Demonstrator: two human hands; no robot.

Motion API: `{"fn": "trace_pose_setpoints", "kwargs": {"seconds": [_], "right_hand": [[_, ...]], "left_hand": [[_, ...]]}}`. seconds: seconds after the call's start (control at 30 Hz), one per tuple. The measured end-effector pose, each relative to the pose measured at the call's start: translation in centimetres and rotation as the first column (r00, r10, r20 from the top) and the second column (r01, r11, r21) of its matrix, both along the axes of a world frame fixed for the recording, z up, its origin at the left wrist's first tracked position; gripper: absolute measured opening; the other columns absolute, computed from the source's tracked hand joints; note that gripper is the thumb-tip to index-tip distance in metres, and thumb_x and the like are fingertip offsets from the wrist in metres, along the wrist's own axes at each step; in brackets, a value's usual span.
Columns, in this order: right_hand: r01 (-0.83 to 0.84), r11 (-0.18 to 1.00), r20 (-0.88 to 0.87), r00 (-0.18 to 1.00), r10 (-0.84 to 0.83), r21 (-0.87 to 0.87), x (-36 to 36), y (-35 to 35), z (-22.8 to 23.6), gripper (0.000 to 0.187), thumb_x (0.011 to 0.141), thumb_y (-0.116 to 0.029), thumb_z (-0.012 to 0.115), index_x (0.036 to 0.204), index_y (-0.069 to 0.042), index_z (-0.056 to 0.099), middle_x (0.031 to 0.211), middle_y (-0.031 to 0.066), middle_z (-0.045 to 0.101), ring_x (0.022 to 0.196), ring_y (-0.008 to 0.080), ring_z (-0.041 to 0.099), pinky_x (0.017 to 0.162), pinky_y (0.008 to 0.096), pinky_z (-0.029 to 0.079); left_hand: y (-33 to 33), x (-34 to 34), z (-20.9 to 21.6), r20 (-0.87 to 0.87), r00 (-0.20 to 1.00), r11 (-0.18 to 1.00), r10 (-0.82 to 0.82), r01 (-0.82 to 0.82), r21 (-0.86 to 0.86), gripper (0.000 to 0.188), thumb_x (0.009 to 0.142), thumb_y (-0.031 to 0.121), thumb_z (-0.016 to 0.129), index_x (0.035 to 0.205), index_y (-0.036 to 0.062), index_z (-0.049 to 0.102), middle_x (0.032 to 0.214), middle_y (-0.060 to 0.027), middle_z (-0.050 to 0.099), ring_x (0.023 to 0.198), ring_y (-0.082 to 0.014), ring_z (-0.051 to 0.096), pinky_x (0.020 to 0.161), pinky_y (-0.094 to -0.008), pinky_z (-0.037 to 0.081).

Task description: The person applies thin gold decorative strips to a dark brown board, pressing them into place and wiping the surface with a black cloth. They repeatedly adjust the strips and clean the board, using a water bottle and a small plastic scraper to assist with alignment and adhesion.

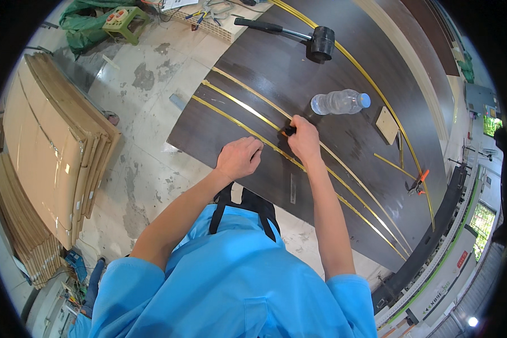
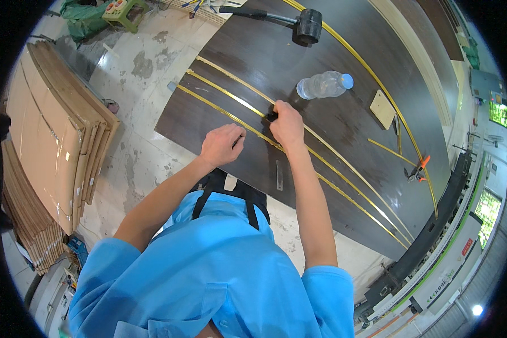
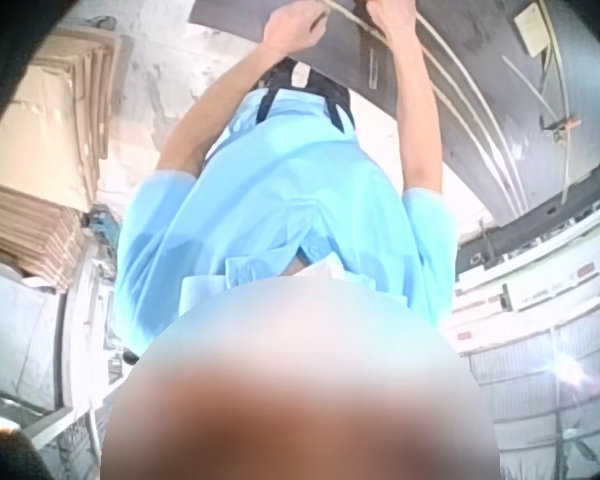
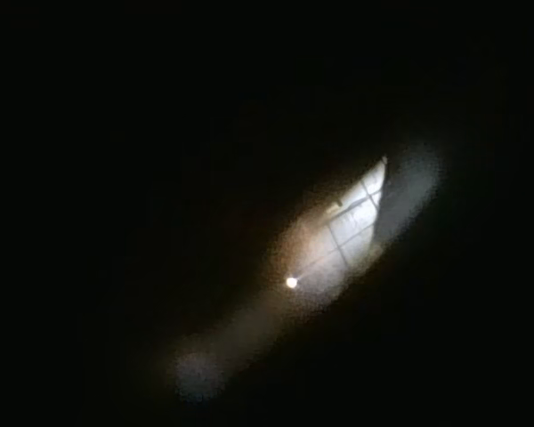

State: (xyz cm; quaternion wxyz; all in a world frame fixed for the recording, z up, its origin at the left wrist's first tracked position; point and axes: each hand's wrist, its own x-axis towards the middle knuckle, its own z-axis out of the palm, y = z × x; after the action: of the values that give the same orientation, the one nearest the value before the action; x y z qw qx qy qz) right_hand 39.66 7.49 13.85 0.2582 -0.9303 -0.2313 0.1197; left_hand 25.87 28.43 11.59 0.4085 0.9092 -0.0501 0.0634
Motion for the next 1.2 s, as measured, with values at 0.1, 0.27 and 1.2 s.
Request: {"fn": "trace_pose_setpoints", "kwargs": {"seconds": [0.1, 0.27, 1.2], "right_hand": [[0.004, 0.995, -0.067, 0.998, -0.011, -0.100, 0.5, 0.1, 0.4, 0.014, 0.086, -0.004, 0.066, 0.099, -0.002, 0.062, 0.104, 0.0230, 0.071, 0.103, 0.0474, 0.067, 0.086, 0.0561, 0.051], [0.011, 0.984, -0.103, 0.994, -0.030, -0.176, 1.0, 0.2, 0.7, 0.013, 0.084, -0.003, 0.066, 0.096, -0.002, 0.062, 0.100, 0.0233, 0.071, 0.103, 0.0480, 0.067, 0.085, 0.0564, 0.051], [0.163, 0.985, -0.229, 0.958, -0.173, -0.062, 0.7, -1.1, 1.1, 0.026, 0.090, -0.017, 0.078, 0.107, 0.000, 0.069, 0.095, 0.0227, 0.073, 0.096, 0.0437, 0.072, 0.085, 0.0476, 0.054]], "left_hand": [[0.2, 0.0, -0.1, 0.001, 1.000, 1.000, -0.001, 0.001, 0.002, 0.009, 0.090, 0.011, 0.070, 0.097, 0.0110, 0.066, 0.087, -0.0072, 0.066, 0.083, -0.0298, 0.069, 0.071, -0.0428, 0.056], [0.0, -0.1, -0.4, 0.013, 1.000, 1.000, 0.015, -0.016, 0.008, 0.009, 0.090, 0.011, 0.070, 0.097, 0.0112, 0.065, 0.087, -0.0076, 0.066, 0.084, -0.0300, 0.069, 0.071, -0.0427, 0.057], [0.1, -0.2, -0.4, 0.035, 0.998, 0.999, 0.042, -0.041, -0.021, 0.007, 0.091, 0.013, 0.068, 0.097, 0.0110, 0.066, 0.088, -0.0065, 0.066, 0.086, -0.0283, 0.069, 0.074, -0.0419, 0.058]]}}
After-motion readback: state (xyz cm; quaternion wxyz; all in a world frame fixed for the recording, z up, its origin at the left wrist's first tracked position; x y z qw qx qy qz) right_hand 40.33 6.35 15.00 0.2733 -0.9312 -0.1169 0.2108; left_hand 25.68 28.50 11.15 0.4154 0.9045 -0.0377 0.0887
